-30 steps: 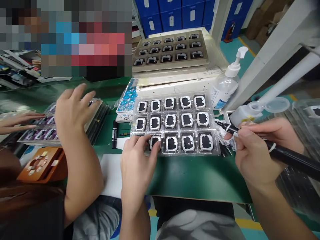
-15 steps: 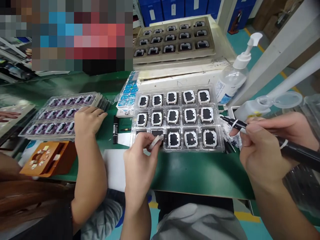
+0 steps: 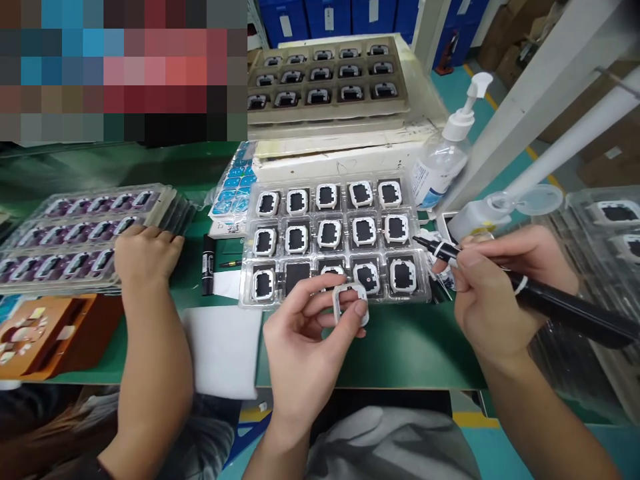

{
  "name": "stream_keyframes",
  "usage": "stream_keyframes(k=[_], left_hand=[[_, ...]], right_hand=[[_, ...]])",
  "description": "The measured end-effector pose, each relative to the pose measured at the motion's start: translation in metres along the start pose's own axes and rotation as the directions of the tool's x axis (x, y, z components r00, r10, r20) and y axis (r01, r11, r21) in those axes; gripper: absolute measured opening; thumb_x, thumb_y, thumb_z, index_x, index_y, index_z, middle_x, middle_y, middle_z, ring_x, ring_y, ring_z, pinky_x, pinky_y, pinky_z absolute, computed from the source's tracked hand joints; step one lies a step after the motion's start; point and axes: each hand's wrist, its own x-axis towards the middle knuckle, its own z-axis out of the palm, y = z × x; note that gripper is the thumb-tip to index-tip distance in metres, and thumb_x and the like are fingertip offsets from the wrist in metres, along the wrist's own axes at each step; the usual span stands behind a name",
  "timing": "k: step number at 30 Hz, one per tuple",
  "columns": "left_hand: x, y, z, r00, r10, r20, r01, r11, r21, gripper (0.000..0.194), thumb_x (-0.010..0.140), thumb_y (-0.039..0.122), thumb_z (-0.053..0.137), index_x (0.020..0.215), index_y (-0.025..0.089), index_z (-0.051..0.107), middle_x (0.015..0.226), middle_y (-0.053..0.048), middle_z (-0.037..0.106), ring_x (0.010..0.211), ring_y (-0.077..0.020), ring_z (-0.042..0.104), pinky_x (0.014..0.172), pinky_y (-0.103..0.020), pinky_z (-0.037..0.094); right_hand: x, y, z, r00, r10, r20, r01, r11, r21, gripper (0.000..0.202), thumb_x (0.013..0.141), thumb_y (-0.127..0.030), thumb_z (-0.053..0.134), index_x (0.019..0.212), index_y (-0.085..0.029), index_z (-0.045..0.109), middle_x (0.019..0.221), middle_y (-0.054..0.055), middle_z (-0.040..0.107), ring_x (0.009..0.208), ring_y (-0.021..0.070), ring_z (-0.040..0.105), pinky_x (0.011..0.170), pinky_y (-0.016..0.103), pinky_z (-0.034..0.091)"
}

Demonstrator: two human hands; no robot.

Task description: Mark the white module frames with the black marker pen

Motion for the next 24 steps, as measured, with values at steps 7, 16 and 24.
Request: stream_keyframes(k=[7, 16, 24], left_hand=[[-0.007, -0.003, 0.005, 0.984, 0.176, -0.039, -0.166, 0.968, 0.187, 0.027, 0.090, 0.018, 0.088, 0.114, 0.026, 0.079, 0.094, 0.000, 0.086, 0.080, -0.0178, 0.083, 0.065, -0.023, 0.072], [-0.001, -0.008, 0.000, 0.982, 0.156, 0.102, -0.156, 0.988, -0.008, 0.022, 0.088, 0.014, 0.091, 0.104, 0.025, 0.080, 0.092, 0.001, 0.086, 0.076, -0.0134, 0.082, 0.070, -0.018, 0.069], [0.004, -0.013, -0.004, 0.969, 0.224, 0.105, -0.207, 0.966, -0.154, 0.028, 0.082, 0.005, 0.093, 0.099, 0.024, 0.081, 0.091, 0.002, 0.085, 0.087, -0.0188, 0.086, 0.079, -0.023, 0.072]], right_hand=[[0.000, -0.001, -0.002, 1.000, 0.016, 0.004, -0.016, 1.000, 0.023, 0.012, 0.080, -0.017, 0.080, 0.081, -0.027, 0.073, 0.071, -0.007, 0.071, 0.048, 0.0149, 0.060, 0.046, 0.034, 0.050], [0.000, -0.001, -0.005, 0.999, 0.034, 0.027, -0.034, 0.999, 0.027, 0.011, 0.082, -0.019, 0.080, 0.082, -0.027, 0.073, 0.070, -0.007, 0.070, 0.050, 0.0155, 0.062, 0.047, 0.034, 0.049], [0.000, -0.002, -0.003, 0.999, 0.051, 0.011, -0.051, 0.999, 0.005, 0.011, 0.082, -0.020, 0.080, 0.081, -0.027, 0.071, 0.071, -0.007, 0.069, 0.050, 0.0159, 0.062, 0.049, 0.034, 0.051]])
